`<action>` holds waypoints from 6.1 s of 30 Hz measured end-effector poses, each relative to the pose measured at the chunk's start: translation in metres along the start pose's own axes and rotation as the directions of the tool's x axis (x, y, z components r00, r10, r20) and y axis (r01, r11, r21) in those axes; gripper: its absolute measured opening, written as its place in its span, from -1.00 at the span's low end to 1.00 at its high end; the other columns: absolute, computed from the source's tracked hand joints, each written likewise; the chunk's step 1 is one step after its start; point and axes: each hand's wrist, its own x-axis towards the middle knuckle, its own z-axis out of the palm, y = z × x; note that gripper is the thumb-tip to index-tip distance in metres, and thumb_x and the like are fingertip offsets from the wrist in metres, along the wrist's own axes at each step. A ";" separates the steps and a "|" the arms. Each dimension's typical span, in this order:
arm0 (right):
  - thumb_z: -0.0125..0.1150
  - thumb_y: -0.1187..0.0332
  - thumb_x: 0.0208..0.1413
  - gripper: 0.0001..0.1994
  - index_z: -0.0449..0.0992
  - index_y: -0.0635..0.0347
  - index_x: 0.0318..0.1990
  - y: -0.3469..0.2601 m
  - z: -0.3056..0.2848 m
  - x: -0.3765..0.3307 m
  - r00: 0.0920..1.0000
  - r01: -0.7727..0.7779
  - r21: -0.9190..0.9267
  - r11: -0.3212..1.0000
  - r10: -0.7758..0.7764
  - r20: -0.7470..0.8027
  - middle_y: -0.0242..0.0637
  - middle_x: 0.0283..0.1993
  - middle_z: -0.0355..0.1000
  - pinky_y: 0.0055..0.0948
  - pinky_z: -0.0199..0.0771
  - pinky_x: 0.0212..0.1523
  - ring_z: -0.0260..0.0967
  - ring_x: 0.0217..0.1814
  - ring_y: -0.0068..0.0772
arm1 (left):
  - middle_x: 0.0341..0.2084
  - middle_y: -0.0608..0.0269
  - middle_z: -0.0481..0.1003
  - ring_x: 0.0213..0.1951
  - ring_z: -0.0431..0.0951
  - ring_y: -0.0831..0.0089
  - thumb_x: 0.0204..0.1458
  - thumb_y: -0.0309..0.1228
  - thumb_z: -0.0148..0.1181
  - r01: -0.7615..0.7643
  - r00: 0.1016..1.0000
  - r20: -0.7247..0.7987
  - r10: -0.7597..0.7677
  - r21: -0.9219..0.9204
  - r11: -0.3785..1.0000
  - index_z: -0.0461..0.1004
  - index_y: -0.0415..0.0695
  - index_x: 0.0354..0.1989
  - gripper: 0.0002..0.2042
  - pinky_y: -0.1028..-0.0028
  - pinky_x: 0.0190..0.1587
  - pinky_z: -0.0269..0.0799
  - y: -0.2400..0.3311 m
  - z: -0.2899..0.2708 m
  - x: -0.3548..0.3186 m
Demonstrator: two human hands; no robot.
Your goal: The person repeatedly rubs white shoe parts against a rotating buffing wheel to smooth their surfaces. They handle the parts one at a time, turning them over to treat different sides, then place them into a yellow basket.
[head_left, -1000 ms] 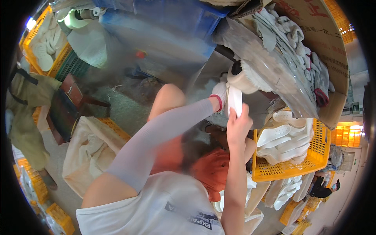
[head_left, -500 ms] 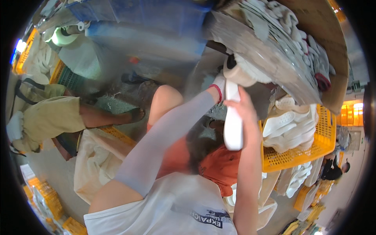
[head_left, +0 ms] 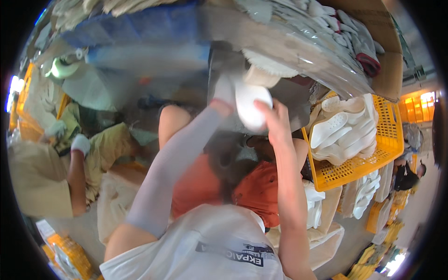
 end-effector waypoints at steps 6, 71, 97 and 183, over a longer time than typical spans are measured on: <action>0.39 0.32 0.14 -0.45 0.45 0.44 0.23 0.000 -0.031 -0.071 0.952 -0.228 0.280 0.932 0.274 -0.136 -0.10 0.14 0.52 -0.26 0.46 0.21 0.45 0.23 -0.30 | 0.18 0.17 0.51 0.18 0.51 0.25 0.42 -0.01 -0.03 0.045 0.942 0.334 -0.030 -0.037 0.998 0.39 -0.17 0.30 -0.49 0.26 0.27 0.44 -0.045 -0.002 -0.032; 0.37 0.48 0.18 -0.52 0.43 0.40 0.23 0.018 -0.082 0.054 0.991 0.133 0.657 0.742 -0.087 -0.102 -0.14 0.13 0.53 -0.20 0.56 0.17 0.52 0.13 -0.25 | 0.33 0.28 0.40 0.30 0.40 0.42 0.36 -0.23 0.05 0.129 0.706 0.706 -0.053 -0.055 0.990 0.40 -0.11 0.36 -0.55 0.36 0.25 0.46 -0.130 0.059 0.040; 0.39 0.18 0.18 -0.40 0.42 0.34 0.28 0.049 -0.104 -0.052 0.944 -0.222 0.340 0.914 0.289 -0.159 -0.21 0.06 0.55 -0.35 0.48 0.09 0.48 0.06 -0.43 | -0.10 0.20 0.60 -0.04 0.58 0.50 0.37 0.05 0.06 -0.113 0.984 0.175 0.012 0.579 0.808 0.55 -0.21 0.11 -0.48 0.45 0.02 0.52 -0.120 0.018 -0.036; 0.26 0.36 0.16 -0.32 0.17 0.44 0.40 0.023 -0.053 0.008 0.704 0.299 -0.414 0.860 -0.491 -0.512 0.10 0.06 0.54 -0.17 0.54 0.10 0.58 0.03 0.02 | 0.13 0.03 0.52 0.18 0.50 0.15 0.38 -0.16 -0.08 -0.414 0.883 0.469 -0.018 0.762 -0.497 0.44 -0.20 0.22 -0.57 0.13 0.23 0.42 -0.143 0.010 0.100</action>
